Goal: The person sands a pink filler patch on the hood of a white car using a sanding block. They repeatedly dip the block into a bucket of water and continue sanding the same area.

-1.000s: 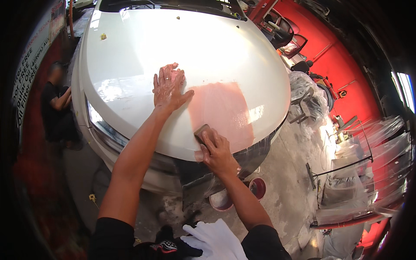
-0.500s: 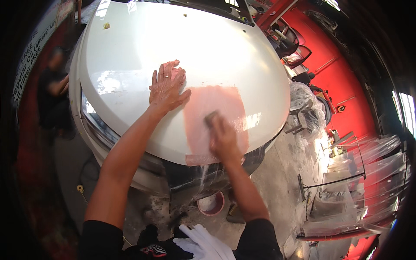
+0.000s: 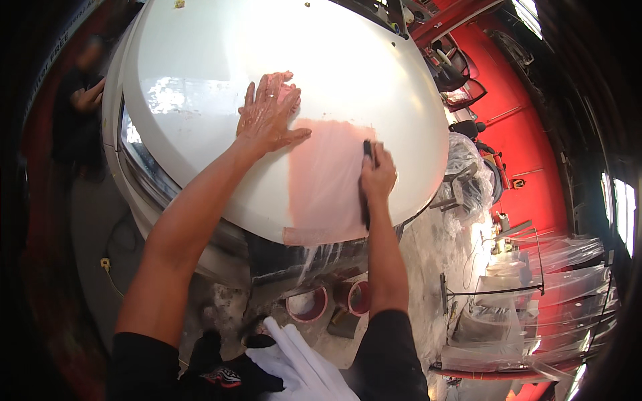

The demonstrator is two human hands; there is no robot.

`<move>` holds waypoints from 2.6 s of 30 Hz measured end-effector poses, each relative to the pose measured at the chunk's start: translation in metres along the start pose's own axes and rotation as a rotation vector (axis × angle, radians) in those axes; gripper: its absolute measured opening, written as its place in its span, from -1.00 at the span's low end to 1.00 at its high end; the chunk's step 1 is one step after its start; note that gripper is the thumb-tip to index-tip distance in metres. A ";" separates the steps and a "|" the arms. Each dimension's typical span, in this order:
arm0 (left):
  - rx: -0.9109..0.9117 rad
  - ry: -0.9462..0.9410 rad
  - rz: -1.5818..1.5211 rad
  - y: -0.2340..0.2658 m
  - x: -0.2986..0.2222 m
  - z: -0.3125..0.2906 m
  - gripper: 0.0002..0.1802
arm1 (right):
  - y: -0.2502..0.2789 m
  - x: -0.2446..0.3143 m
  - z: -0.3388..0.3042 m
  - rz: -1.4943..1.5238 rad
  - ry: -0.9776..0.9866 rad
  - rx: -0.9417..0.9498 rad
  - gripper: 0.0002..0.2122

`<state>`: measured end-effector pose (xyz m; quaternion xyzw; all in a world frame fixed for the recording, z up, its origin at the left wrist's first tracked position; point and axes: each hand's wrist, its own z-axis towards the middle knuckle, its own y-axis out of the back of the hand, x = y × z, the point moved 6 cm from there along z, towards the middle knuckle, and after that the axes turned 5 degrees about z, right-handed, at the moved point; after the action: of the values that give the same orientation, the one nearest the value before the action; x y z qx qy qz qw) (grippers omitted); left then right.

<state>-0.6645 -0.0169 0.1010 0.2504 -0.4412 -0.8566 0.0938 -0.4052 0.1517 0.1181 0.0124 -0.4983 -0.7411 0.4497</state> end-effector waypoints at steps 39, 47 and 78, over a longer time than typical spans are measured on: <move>-0.218 -0.042 0.003 -0.011 -0.004 0.000 -0.58 | -0.044 0.095 0.017 0.010 0.258 0.000 -0.65; -0.285 0.007 0.039 -0.001 0.034 -0.005 -0.60 | -0.052 0.116 -0.186 0.043 0.430 0.045 -0.49; -0.351 0.029 -0.241 0.008 0.017 -0.009 -0.68 | -0.063 0.137 -0.042 0.145 0.342 0.133 -0.55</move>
<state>-0.6748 -0.0344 0.0971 0.2934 -0.2507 -0.9217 0.0391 -0.5081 0.0341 0.1088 0.1319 -0.4620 -0.6594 0.5782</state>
